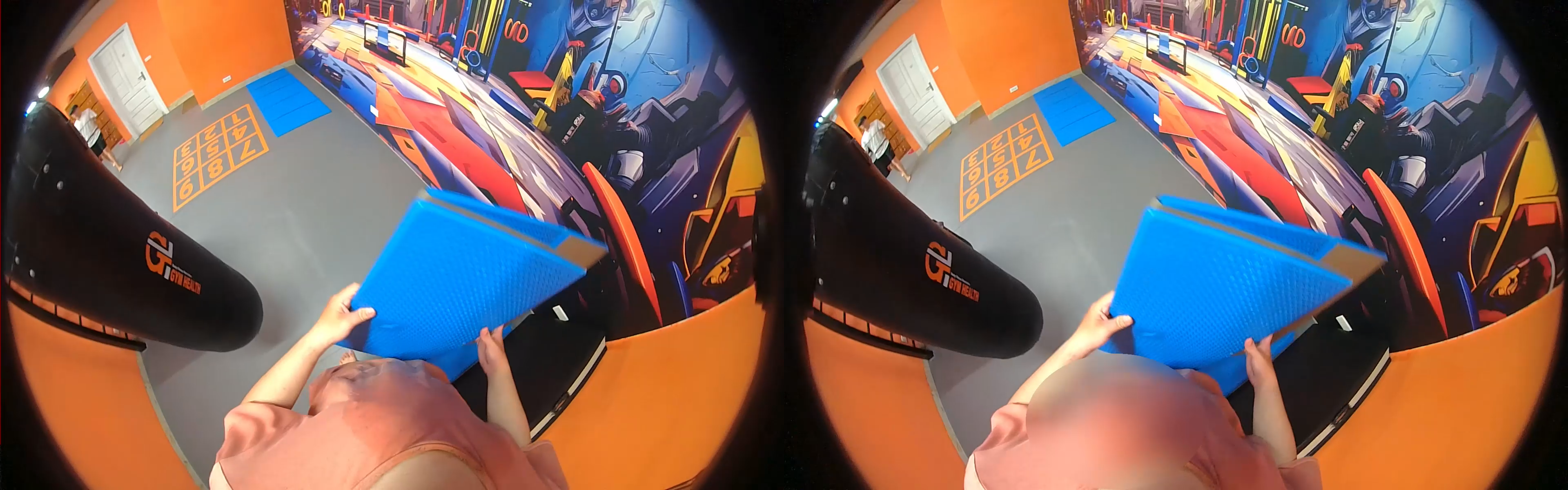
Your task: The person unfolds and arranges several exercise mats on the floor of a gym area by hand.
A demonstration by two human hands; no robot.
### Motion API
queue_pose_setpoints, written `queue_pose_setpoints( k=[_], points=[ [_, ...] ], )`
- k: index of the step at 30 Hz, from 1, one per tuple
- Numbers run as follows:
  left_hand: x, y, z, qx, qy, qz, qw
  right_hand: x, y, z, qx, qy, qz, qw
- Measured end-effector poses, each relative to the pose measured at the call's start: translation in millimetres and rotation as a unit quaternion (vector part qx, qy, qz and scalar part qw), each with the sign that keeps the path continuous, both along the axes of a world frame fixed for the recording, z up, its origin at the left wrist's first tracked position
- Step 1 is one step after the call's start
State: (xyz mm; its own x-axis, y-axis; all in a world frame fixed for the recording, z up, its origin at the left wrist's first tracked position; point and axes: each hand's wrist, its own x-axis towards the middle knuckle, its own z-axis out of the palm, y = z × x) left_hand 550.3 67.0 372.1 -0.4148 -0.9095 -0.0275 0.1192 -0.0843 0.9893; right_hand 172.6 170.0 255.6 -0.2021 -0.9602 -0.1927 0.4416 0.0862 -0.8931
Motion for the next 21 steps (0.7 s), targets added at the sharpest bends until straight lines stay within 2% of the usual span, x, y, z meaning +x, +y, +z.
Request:
queue_pose_setpoints(
  k=[1,5,8,10,12,16,18,20,21],
  points=[
    [18.9,-8.9,9.6,-0.001,0.022,0.003,1.0,10.1,-13.0,4.0,-0.055,0.082,-0.011,0.995],
    [99.2,-37.5,36.8,-0.018,0.065,0.037,0.997,44.1,-66.3,49.4,-0.112,0.176,-0.021,0.978],
    [152.0,-55.7,40.7,-0.031,0.088,0.071,0.993,70.4,-105.0,61.6,-0.013,-0.092,0.011,0.996],
    [176.5,-67.8,35.7,-0.037,0.106,0.087,0.99,95.2,-119.4,55.1,0.014,-0.1,-0.016,0.995],
    [195.4,-77.1,31.9,-0.038,0.14,0.118,0.982,125.1,-134.6,60.9,0.017,-0.099,0.042,0.994],
    [222.5,-85.9,12.6,-0.031,0.116,0.141,0.983,192.4,-152.1,67.6,0.039,-0.106,0.166,0.98],
    [225.1,-90.0,4.6,-0.043,0.063,0.208,0.975,216.3,-160.9,68.6,0.047,-0.107,0.227,0.967],
    [229.9,-98.4,-4.9,-0.061,0.026,0.22,0.973,227.5,-168.0,65.0,0.073,-0.1,0.232,0.965],
    [233.8,-104.5,-10.0,-0.14,-0.065,0.25,0.956,230.1,-171.4,63.1,0.098,-0.093,0.235,0.963]
  ],
)
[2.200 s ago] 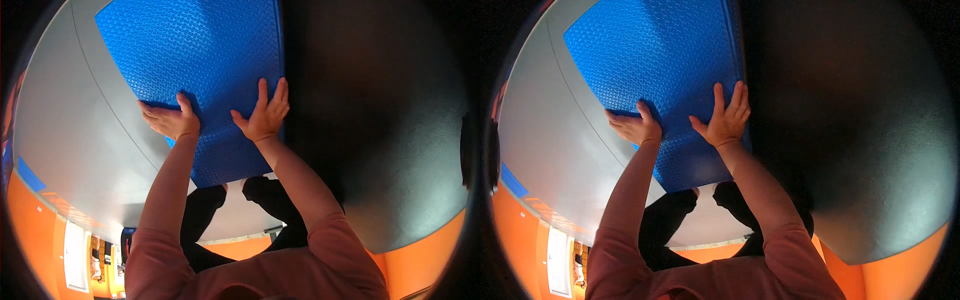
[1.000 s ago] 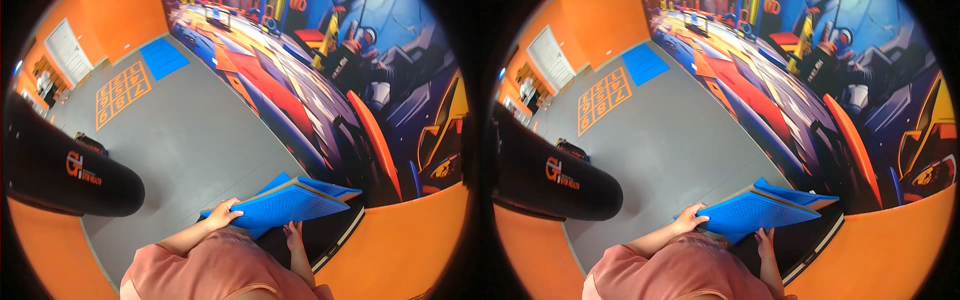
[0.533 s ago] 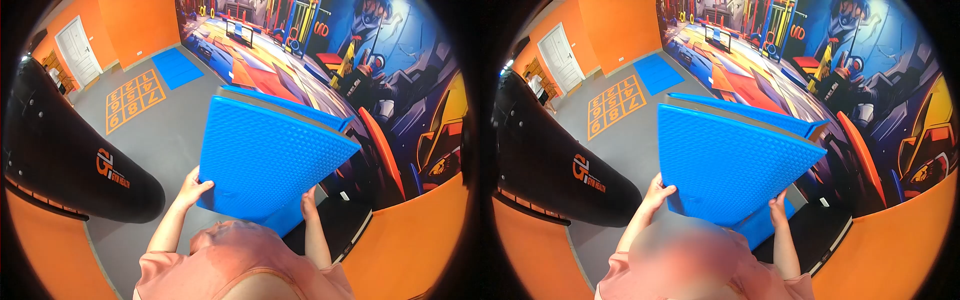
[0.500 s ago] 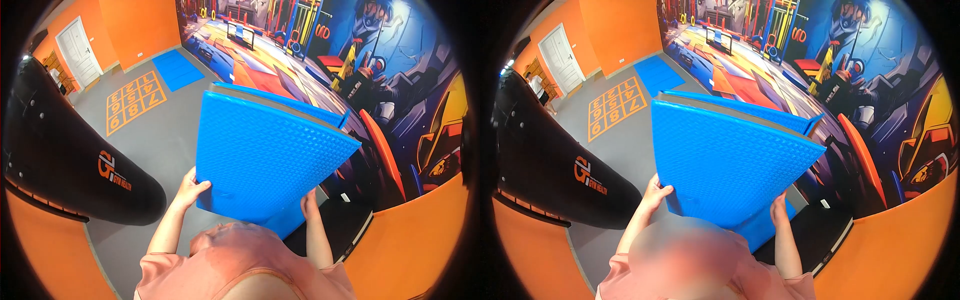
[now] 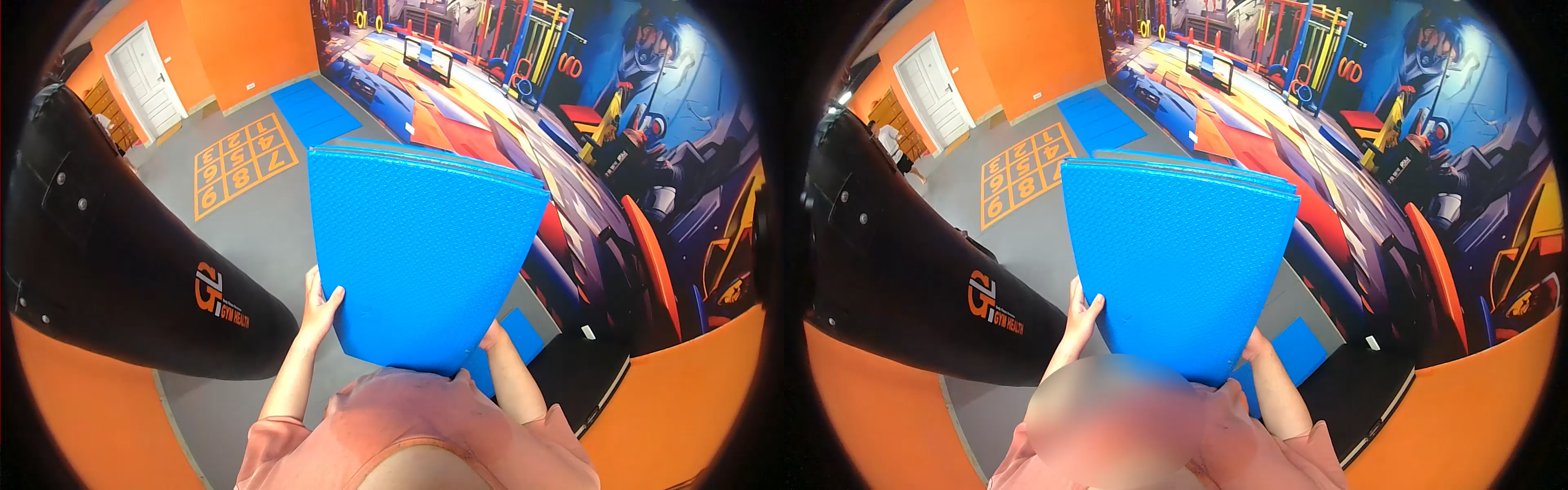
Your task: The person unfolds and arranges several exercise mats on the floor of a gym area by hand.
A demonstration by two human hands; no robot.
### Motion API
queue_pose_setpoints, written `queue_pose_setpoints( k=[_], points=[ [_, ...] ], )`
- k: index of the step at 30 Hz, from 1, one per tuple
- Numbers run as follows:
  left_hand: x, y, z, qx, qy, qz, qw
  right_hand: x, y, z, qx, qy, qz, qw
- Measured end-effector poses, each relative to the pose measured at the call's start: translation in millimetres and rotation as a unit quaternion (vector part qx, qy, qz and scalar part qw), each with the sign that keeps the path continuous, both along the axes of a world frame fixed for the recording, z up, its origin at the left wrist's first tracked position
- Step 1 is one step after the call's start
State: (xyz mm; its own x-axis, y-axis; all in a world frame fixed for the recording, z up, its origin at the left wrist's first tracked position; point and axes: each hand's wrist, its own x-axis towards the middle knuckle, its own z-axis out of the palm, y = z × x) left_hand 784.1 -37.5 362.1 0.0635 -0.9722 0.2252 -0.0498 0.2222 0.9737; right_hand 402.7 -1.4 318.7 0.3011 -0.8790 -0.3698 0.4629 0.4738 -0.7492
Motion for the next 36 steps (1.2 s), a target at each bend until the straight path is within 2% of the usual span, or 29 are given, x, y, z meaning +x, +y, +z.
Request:
queue_pose_setpoints(
  k=[1,3,5,12,13,14,17,22,24,25,27,28,31,32,36],
  points=[
    [4.6,-4.7,-6.5,-0.056,-0.105,0.04,0.992,1.2,-4.5,-1.3,0.003,0.001,0.004,1.0],
    [8.5,-13.4,-5.6,-0.034,-0.075,0.041,0.996,5.4,-19.8,1.2,-0.003,-0.015,0.044,0.999],
    [5.2,-22.2,-1.2,0.079,0.111,0.018,0.991,5.5,-36.3,-1.1,0.007,-0.04,0.049,0.998],
    [0.9,-83.6,-20.1,0.071,0.079,0.089,0.99,-6.4,-105.8,-32.5,-0.004,-0.13,0.073,0.989],
    [-5.1,-97.3,-25.3,0.026,0.054,0.139,0.989,-11.2,-121.4,-36.8,-0.006,-0.13,0.08,0.988],
    [-10.6,-109.3,-27.2,-0.018,0.028,0.188,0.982,-13.3,-135.5,-35.2,-0.011,-0.112,0.093,0.989],
    [-22.7,-144.2,-27.2,0.006,-0.006,0.162,0.987,-20.7,-182.6,-26.3,-0.014,-0.083,0.1,0.991],
    [-46.3,-193.5,-34.0,0.02,0.001,0.196,0.98,-40.9,-259.5,-25.3,-0.027,-0.053,0.075,0.995],
    [-58.5,-207.9,-38.4,0.05,0.014,0.222,0.974,-50.6,-281.6,-40.6,-0.114,0.049,0.036,0.992],
    [-64.7,-214.7,-42.7,0.053,0.016,0.225,0.973,-56.4,-292.9,-46.8,-0.111,0.051,0.04,0.992],
    [-75.4,-222.2,-52.1,0.071,0.032,0.25,0.965,-59.9,-310.0,-41.5,-0.12,0.133,0.007,0.984],
    [-76.4,-224.5,-65.9,0.083,-0.012,0.279,0.957,-63.4,-318.5,-37.0,-0.102,0.14,0.016,0.985],
    [-93.0,-229.2,-55.1,0.1,0.002,0.318,0.943,-68.2,-339.8,-50.7,-0.088,0.096,0.015,0.991],
    [-97.6,-234.3,-49.1,0.082,0.03,0.314,0.945,-68.4,-347.5,-51.5,-0.084,0.098,0.023,0.991],
    [-89.1,-264.9,-39.4,0.014,0.015,0.323,0.946,-72.8,-375.9,-58.0,-0.098,0.082,0.02,0.992]
  ],
)
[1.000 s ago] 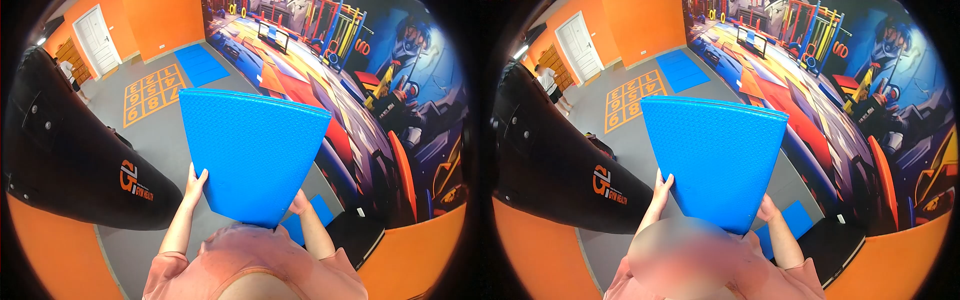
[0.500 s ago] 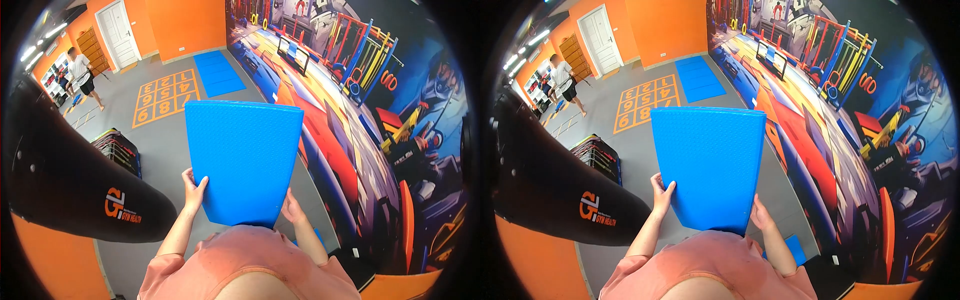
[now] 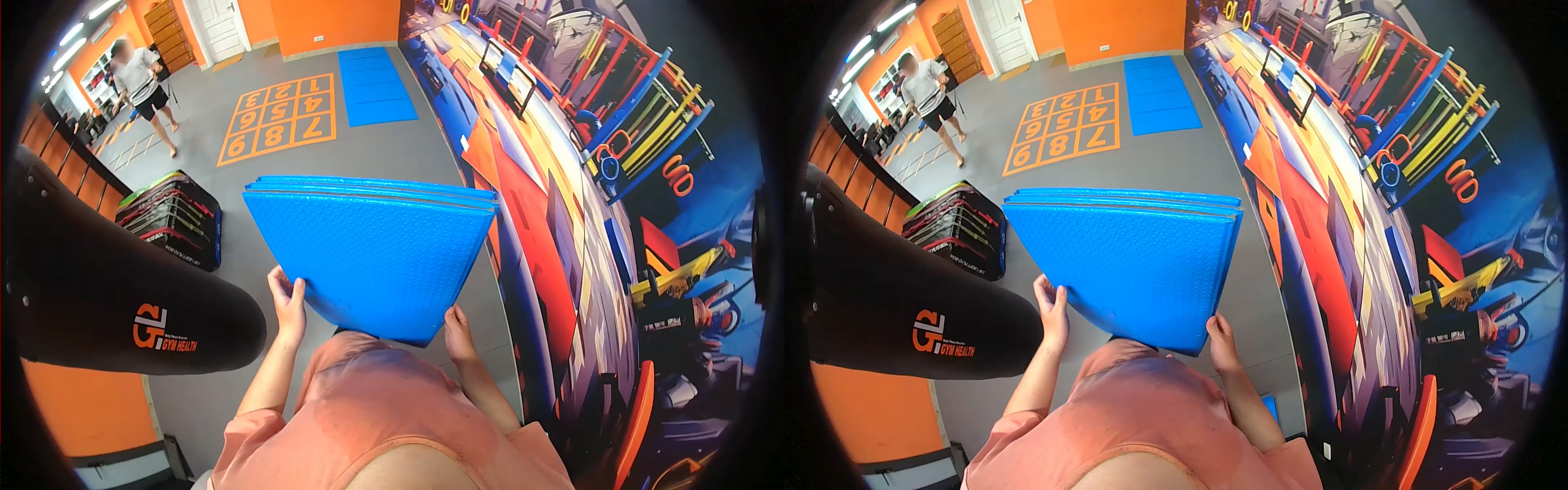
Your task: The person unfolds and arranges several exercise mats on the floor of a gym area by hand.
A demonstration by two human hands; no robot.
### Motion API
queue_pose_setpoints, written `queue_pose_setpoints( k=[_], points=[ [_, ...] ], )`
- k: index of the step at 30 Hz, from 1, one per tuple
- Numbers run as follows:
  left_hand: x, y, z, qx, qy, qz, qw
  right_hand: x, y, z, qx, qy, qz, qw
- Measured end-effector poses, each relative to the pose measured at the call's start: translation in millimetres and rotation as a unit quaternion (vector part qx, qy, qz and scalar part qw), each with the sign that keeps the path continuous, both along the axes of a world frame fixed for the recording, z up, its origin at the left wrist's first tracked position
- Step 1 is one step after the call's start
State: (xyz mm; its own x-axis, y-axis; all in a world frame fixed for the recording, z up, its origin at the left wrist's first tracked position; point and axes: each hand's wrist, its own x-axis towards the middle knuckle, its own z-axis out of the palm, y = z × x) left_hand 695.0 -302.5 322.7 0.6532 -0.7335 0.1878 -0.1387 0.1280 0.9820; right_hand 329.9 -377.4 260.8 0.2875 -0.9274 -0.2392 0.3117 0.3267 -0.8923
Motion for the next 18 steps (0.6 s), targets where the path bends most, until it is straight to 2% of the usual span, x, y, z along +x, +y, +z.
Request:
queue_pose_setpoints(
  k=[4,7,11,13,17,18],
  points=[
    [11.1,-43.8,37.9,-0.046,-0.036,0.002,0.998,10.6,-40.9,29.7,-0.04,-0.03,0.011,0.999],
    [14.9,-81.4,72.6,-0.103,-0.043,0.071,0.991,30.9,-82.2,55.4,-0.059,-0.007,0.019,0.998],
    [39.9,-129.4,82.9,-0.144,-0.058,0.092,0.984,58.8,-149.5,70.0,-0.089,0.01,0.021,0.996],
    [47.1,-158.0,84.3,-0.173,-0.074,0.106,0.976,68.2,-185.4,66.5,-0.081,-0.016,0.019,0.996],
    [50.2,-210.1,62.8,-0.047,-0.085,0.111,0.989,65.2,-245.0,59.8,-0.083,0.039,0.0,0.996],
    [40.1,-223.2,61.4,-0.055,-0.071,0.098,0.991,59.5,-250.3,56.1,-0.051,0.053,-0.034,0.997]
  ],
)
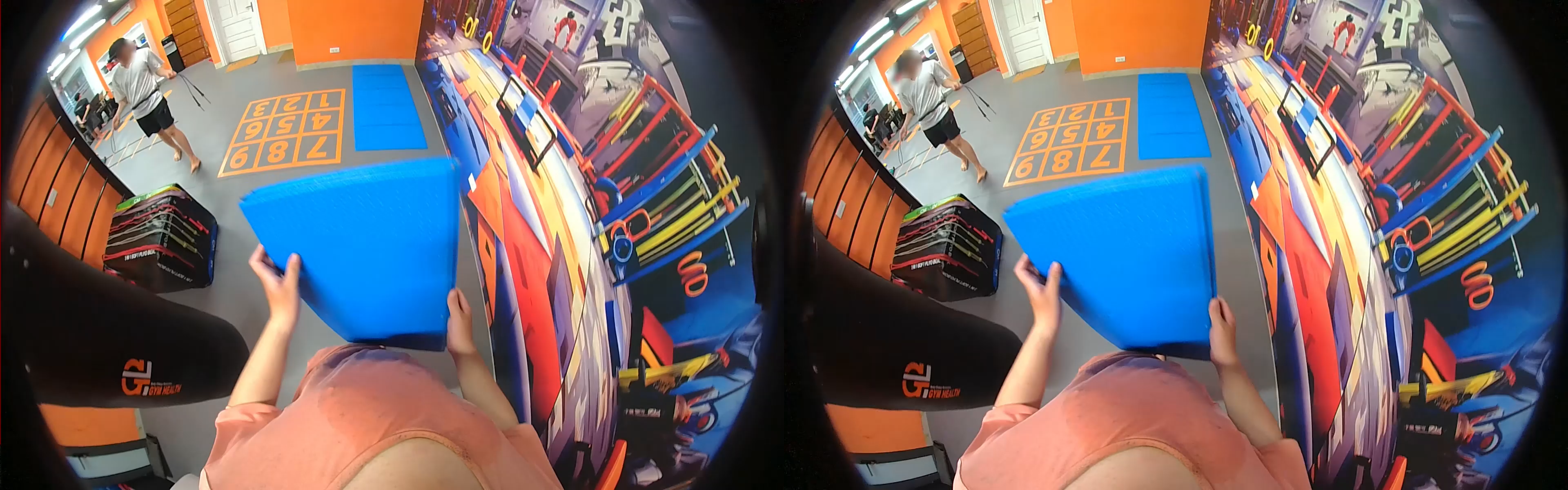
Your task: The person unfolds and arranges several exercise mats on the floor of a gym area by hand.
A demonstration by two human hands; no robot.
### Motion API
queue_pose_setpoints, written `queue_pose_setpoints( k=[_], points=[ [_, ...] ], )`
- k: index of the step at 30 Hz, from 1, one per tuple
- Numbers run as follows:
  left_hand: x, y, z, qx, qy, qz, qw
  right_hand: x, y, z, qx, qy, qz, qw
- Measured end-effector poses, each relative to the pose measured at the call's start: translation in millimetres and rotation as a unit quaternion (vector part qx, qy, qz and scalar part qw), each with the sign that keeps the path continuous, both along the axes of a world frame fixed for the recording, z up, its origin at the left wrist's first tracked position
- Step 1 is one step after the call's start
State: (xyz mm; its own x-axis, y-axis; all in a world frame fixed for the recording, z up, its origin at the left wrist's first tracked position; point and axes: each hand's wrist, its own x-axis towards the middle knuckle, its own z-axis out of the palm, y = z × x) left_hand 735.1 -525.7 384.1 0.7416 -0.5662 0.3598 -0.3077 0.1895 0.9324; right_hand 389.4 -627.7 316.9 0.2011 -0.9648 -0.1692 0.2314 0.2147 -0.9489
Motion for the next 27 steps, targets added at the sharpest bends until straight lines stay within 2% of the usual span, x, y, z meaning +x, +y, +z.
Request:
queue_pose_setpoints(
  k=[1,3,5,6,8,9,10,11,13,14,15,17,18,20,21,22,23,24,26,27],
  points=[
    [-14.5,-14.4,-2.6,-0.009,0.01,-0.016,1.0,-6.2,-3.4,-3.1,0.031,0.009,-0.038,0.999],
    [-28.0,-43.2,-34.6,0.003,-0.019,-0.033,0.999,-29.8,-12.2,-9.9,0.041,-0.018,-0.013,0.999],
    [-47.4,-68.4,-56.3,0.041,-0.03,-0.046,0.998,-40.9,-19.1,-12.7,0.171,-0.039,-0.072,0.982],
    [-57.2,-85.7,-55.6,0.007,-0.021,-0.076,0.997,-44.3,-20.2,-16.4,0.174,-0.037,-0.075,0.981],
    [-66.9,-116.8,-50.5,0.004,-0.005,-0.107,0.994,-48.5,-27.0,-21.7,0.102,-0.074,-0.117,0.985],
    [-70.3,-132.2,-41.9,-0.001,0.007,-0.135,0.991,-50.8,-34.5,-24.2,0.106,-0.072,-0.115,0.985],
    [-73.6,-149.4,-33.1,-0.04,0.045,-0.149,0.987,-52.4,-42.5,-27.3,0.059,-0.059,-0.119,0.989],
    [-70.8,-163.0,-17.4,-0.036,0.044,-0.145,0.988,-52.5,-52.1,-30.1,0.012,-0.048,-0.121,0.991],
    [-61.2,-192.9,18.0,0.001,0.047,-0.272,0.961,-50.4,-82.3,-34.6,0.042,-0.069,-0.134,0.988],
    [-57.4,-209.7,31.3,0.002,-0.015,-0.285,0.958,-51.6,-100.4,-36.6,0.068,-0.087,-0.15,0.982],
    [-54.8,-225.9,42.0,0.005,-0.017,-0.281,0.959,-56.2,-120.2,-39.3,0.07,-0.088,-0.146,0.983],
    [-55.8,-257.5,63.8,0.002,-0.12,-0.369,0.921,-67.1,-166.1,-42.3,0.088,-0.128,-0.099,0.983],
    [-67.7,-270.6,87.3,-0.005,-0.063,-0.403,0.913,-66.3,-191.6,-39.1,0.089,-0.127,-0.093,0.984],
    [-81.3,-301.6,122.1,-0.004,-0.02,-0.461,0.887,-65.8,-249.6,-20.4,0.05,-0.177,-0.073,0.98],
    [-84.6,-316.9,153.9,-0.005,-0.021,-0.524,0.851,-64.1,-278.1,-4.9,0.052,-0.167,-0.068,0.982],
    [-93.7,-345.4,184.8,-0.014,-0.018,-0.585,0.811,-68.2,-325.0,15.2,0.01,-0.162,-0.008,0.987],
    [-100.7,-354.0,209.0,-0.024,-0.062,-0.588,0.806,-69.3,-347.4,25.1,-0.031,-0.165,0.046,0.985],
    [-107.3,-364.8,228.0,-0.035,-0.108,-0.59,0.799,-78.0,-368.0,24.8,-0.032,-0.158,0.044,0.986],
    [-124.2,-380.5,243.7,-0.02,-0.132,-0.568,0.812,-91.4,-412.4,31.8,-0.042,-0.148,0.051,0.987],
    [-126.7,-394.0,260.1,-0.032,-0.164,-0.594,0.787,-98.3,-427.7,32.4,-0.043,-0.143,0.05,0.988]
  ],
)
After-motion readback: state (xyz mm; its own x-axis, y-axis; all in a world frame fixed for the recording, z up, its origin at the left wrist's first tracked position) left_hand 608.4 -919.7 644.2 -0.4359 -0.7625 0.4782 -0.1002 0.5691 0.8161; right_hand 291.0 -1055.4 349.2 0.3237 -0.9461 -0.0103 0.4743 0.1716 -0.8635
